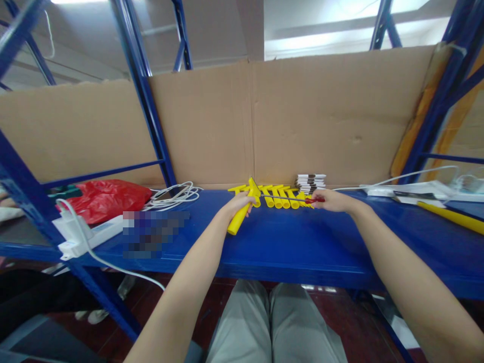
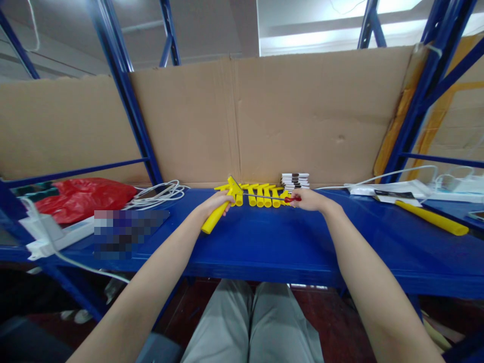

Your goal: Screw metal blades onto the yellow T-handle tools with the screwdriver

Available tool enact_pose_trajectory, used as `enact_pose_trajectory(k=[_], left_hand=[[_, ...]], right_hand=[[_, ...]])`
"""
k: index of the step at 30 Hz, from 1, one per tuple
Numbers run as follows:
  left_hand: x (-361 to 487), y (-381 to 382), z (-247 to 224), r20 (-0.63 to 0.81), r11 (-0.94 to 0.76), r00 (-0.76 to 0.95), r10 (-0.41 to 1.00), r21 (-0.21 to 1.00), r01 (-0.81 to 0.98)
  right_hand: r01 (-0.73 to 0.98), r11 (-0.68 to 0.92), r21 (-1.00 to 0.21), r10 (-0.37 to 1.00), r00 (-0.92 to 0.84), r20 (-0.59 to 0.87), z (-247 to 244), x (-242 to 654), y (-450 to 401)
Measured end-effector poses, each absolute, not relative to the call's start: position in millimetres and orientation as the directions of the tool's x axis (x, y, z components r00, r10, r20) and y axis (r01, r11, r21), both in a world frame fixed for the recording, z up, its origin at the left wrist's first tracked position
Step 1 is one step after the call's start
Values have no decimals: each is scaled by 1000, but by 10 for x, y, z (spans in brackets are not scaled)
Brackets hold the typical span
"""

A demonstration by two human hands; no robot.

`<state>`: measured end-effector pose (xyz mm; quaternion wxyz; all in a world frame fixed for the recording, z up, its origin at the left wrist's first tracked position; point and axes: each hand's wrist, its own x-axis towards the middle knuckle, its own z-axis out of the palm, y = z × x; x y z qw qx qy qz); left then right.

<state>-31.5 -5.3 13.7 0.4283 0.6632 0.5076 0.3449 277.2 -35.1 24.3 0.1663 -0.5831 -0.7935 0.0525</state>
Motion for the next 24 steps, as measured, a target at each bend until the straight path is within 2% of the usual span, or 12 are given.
enact_pose_trajectory(k=[4, 24], left_hand=[[-308, -66, 128, 32, -151, 301, 953, 912, 380], [-293, -75, 137, -6, -101, 284, 959, 927, 360]], right_hand=[[899, 327, -291, 939, -275, 205, 239, 2757, -351], [903, 344, -257, 928, -286, 239, 188, 2806, -279]])
